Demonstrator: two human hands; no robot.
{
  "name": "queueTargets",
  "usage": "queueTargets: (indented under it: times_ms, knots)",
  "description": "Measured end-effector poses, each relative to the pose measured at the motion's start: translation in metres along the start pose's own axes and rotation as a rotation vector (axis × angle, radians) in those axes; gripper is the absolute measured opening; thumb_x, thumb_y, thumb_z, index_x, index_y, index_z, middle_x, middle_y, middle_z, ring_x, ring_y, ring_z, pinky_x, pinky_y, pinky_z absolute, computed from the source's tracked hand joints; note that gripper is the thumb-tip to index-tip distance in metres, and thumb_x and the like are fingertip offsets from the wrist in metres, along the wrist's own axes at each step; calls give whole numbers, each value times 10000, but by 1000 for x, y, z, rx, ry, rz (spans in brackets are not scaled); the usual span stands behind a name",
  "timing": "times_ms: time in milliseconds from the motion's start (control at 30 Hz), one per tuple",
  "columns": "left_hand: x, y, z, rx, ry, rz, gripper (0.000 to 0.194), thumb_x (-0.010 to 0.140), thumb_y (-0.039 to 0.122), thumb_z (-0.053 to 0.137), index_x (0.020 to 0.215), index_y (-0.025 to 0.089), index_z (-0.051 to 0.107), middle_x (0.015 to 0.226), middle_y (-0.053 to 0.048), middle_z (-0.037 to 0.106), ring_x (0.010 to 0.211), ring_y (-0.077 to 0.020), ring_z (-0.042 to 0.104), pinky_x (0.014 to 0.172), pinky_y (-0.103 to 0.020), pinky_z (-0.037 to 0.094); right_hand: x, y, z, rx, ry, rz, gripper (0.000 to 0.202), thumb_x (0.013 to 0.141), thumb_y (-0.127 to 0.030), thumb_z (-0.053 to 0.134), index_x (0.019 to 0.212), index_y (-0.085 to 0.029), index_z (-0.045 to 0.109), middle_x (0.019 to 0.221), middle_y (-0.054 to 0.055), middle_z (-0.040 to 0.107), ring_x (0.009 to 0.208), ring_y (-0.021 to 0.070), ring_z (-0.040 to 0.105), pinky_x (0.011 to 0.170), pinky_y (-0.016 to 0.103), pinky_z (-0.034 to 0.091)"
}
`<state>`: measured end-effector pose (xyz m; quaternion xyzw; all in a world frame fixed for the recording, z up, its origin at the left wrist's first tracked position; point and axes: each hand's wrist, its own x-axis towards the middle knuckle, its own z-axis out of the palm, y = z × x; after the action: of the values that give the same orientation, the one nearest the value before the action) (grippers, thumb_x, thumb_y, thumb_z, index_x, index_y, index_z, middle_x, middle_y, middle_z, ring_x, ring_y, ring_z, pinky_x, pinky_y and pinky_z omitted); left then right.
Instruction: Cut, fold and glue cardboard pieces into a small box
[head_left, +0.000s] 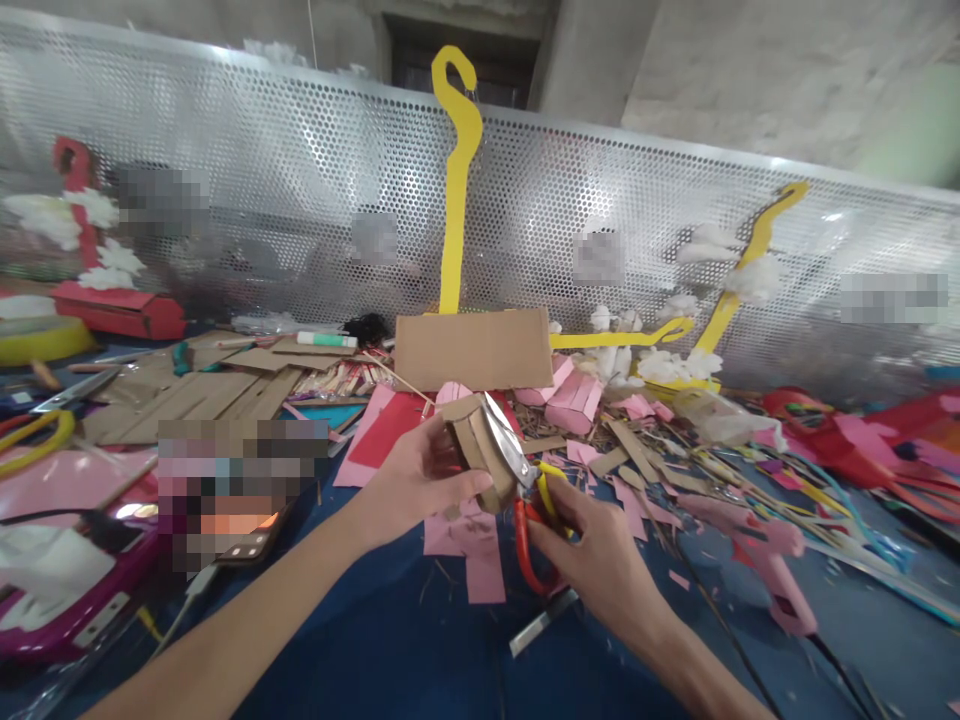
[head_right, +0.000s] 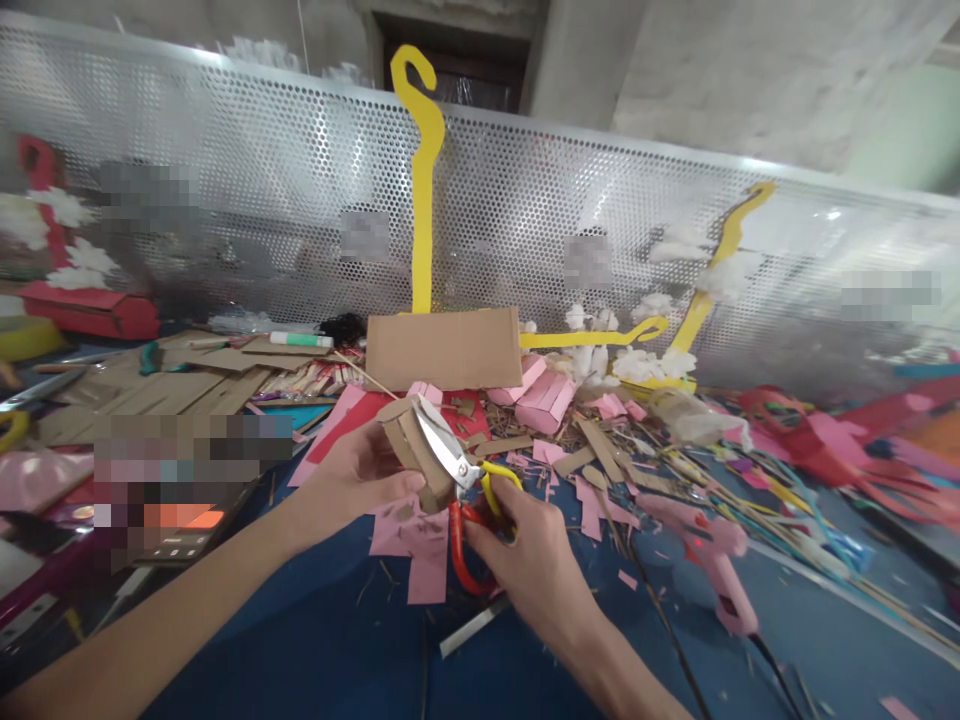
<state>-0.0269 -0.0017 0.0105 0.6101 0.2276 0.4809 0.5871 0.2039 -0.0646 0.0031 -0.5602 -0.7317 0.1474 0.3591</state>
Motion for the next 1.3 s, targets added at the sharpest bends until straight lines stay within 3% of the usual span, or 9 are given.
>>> queueTargets:
  times_ms: [167,267,400,633,767,900,1000,1133,1300]
  knots:
    - [0,0,0,3,-4,5,605,760,261,856,1313,209,613,1293,-137,709,1203,-359,678,1053,-560,526,1,2,3,34,9,40,222,862,-283,589,704,-227,443,598,-75,403,568,107,377,510,228,283]
    - [0,1,0,-8,8,-14,683,757,273,858,1375,220,570,1303,-134,701,1225,-360,664,1061,-565,519,3,9,6,82,43,72,176,868,-293,591,745,-228,483,623,-59,486,580,120,449,525,227,336]
    - [0,5,1,-40,-3,-23,581,765,308,860,1279,205,611,1287,-130,700,1217,-349,659,1046,-543,536,4,12,5,238,87,86,98,900,-302,598,889,-223,541,794,0,612,688,155,565,618,240,464]
    - [1,12,6,-99,34,12,756,805,316,827,1470,238,477,1230,-132,701,1220,-358,652,1002,-516,563,-4,1,-1,130,79,40,398,816,-374,744,1104,-241,503,912,0,560,785,187,548,673,280,517]
    - [0,14,7,-83,52,3,747,812,315,817,1475,236,481,1252,-138,691,1216,-356,651,984,-494,572,-3,2,0,72,57,0,365,845,-402,725,1082,-240,499,964,25,598,848,209,578,752,313,519]
    - [0,14,6,-73,64,-23,770,772,328,855,1447,232,496,1274,-139,682,1223,-351,639,963,-473,582,-3,0,2,-30,64,-32,282,855,-319,694,1048,-241,505,976,28,603,856,213,577,775,320,490]
    - [1,14,6,-61,88,-14,797,748,332,875,1448,252,502,1335,-134,660,1256,-355,618,994,-491,567,-3,-3,2,-67,39,-31,225,841,-249,663,1011,-240,516,947,23,611,829,209,574,747,310,470]
    - [1,13,4,-46,71,37,666,739,311,886,1333,243,590,1340,-117,667,1282,-350,598,1032,-480,547,-1,-5,1,-76,34,-23,201,826,-251,660,978,-235,531,895,14,619,772,197,563,690,293,446]
    - [0,14,3,-92,66,12,670,736,289,892,1330,263,582,1320,-99,669,1201,-325,644,943,-454,594,0,-4,-1,-57,-10,2,177,801,-253,674,877,-239,514,784,-29,602,679,159,527,630,267,400]
